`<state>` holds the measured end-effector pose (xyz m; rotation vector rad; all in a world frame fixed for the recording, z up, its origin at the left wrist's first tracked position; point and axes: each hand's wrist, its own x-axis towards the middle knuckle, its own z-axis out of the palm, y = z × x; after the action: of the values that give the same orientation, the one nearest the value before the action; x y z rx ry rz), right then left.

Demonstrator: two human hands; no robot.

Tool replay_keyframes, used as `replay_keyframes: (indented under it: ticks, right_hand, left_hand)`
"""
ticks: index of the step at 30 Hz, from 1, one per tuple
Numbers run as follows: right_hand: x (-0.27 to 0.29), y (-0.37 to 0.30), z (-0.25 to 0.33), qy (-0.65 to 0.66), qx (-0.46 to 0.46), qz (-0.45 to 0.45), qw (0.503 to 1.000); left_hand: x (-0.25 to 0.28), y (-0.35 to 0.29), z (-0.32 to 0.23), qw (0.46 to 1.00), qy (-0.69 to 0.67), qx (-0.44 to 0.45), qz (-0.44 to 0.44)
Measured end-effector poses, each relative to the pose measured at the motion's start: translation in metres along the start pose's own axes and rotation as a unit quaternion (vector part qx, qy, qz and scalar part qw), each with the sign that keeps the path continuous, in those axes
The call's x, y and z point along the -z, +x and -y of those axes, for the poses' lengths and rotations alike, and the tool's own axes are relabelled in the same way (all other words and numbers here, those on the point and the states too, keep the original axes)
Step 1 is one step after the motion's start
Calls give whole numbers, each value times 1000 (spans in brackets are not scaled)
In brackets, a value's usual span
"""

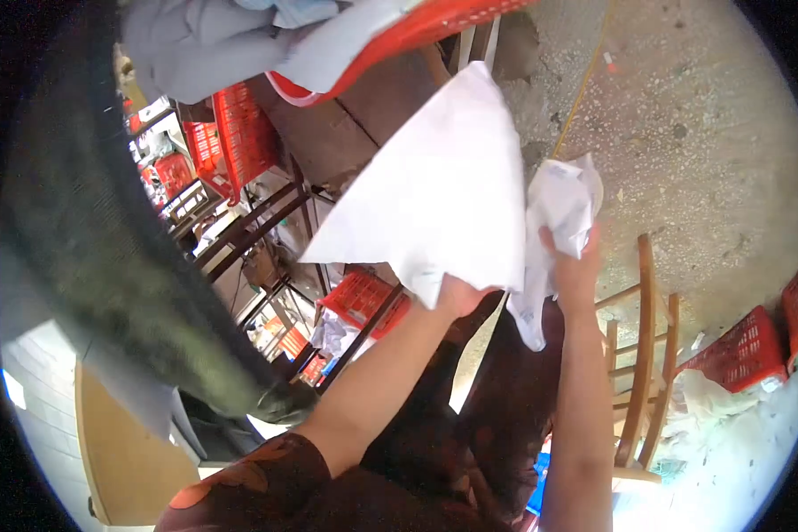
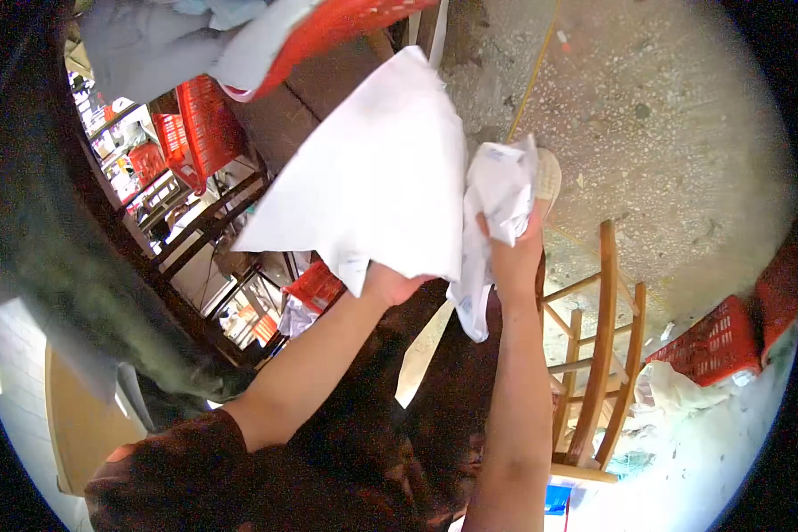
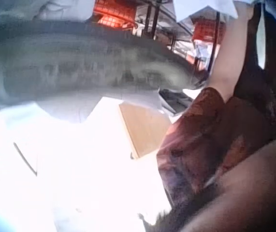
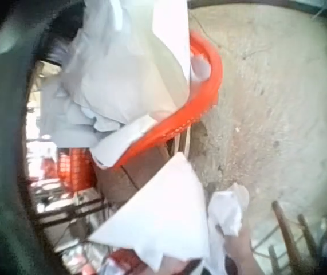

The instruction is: Organizing shoe padding components and protective paper layers on a factory workbench.

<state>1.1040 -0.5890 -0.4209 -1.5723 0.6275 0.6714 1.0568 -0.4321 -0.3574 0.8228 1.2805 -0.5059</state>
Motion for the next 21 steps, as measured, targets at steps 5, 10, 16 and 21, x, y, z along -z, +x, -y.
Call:
replay_keyframes:
  ticks: [5, 10, 16, 21]
  right_hand:
    - [25, -43, 59, -31, 15, 58, 998]
    - [34, -82, 101, 70, -16, 94, 993]
    - [40, -105, 129, -10, 85, 110, 990]
    - [36, -116, 184, -148, -23, 174, 973]
  left_hand:
    - [-40, -36, -30, 996, 11, 81, -47]
    - [-18, -60, -41, 964, 248, -78, 52]
    - [-69, -107, -89, 951, 296, -76, 47]
    - [-96, -140, -127, 938, 341, -65, 13]
